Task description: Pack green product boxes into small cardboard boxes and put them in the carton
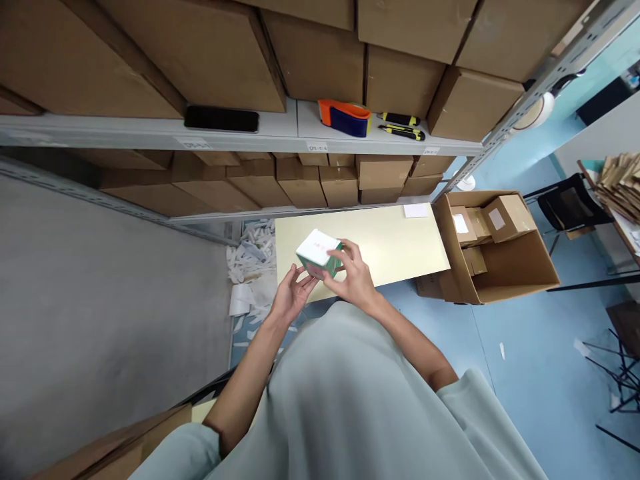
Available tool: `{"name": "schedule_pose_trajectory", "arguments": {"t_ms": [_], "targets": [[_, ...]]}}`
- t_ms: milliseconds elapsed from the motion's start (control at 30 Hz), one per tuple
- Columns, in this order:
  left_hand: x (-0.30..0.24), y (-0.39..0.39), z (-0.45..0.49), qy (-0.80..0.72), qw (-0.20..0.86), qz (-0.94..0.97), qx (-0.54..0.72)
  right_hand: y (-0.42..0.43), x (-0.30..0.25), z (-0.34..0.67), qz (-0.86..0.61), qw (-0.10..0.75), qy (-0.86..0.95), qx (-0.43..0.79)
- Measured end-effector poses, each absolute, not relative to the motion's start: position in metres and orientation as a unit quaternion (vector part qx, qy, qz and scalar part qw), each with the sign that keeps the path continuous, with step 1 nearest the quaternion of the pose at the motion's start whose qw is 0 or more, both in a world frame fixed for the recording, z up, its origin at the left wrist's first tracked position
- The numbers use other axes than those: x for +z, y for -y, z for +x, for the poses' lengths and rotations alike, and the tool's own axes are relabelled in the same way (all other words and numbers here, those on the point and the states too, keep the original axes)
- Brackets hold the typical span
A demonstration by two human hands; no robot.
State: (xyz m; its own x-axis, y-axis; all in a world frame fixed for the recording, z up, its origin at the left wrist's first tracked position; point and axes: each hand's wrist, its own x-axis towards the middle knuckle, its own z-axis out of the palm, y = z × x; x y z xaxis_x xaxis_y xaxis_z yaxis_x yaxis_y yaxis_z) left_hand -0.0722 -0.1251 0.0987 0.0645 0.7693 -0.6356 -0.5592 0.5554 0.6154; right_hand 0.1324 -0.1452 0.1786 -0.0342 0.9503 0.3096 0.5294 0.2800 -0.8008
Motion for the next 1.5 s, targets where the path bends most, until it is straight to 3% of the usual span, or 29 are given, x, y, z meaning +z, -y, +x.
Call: {"name": "schedule_pose_trajectory", "arguments": {"t_ms": [167, 400, 600, 767, 1000, 1233, 1367, 1500], "targets": [[0.101, 0.108, -0.084, -0.474, 0.760, 0.038, 0.443, 0.196, 0.166, 0.109, -0.430, 0.351, 0.826, 0.096], [0.105, 0.100, -0.090, -0.510, 0.715, 0.027, 0.478, 0.200, 0.139, 0.118, -0.346, 0.406, 0.846, -0.013], [0.115, 0.120, -0.089, -0.527, 0.659, 0.140, 0.519, 0.144, 0.175, 0.135, -0.531, 0.407, 0.716, 0.197], [0.131, 0.121, -0.093, -0.560, 0.583, 0.278, 0.519, 0.078, 0.206, 0.142, -0.602, 0.423, 0.567, 0.370], [0.137, 0.100, -0.107, -0.599, 0.530, 0.344, 0.491, 0.021, 0.146, 0.157, -0.699, 0.328, 0.490, 0.406], [0.126, 0.054, -0.112, -0.619, 0.544, 0.296, 0.484, 0.041, 0.092, 0.139, -0.678, 0.153, 0.410, 0.591], [0.113, 0.035, -0.109, -0.629, 0.560, 0.274, 0.465, 0.048, 0.070, 0.127, -0.662, 0.130, 0.344, 0.653], [0.092, 0.041, -0.113, -0.645, 0.539, 0.260, 0.475, 0.026, 0.056, 0.121, -0.691, 0.096, 0.350, 0.625]]}}
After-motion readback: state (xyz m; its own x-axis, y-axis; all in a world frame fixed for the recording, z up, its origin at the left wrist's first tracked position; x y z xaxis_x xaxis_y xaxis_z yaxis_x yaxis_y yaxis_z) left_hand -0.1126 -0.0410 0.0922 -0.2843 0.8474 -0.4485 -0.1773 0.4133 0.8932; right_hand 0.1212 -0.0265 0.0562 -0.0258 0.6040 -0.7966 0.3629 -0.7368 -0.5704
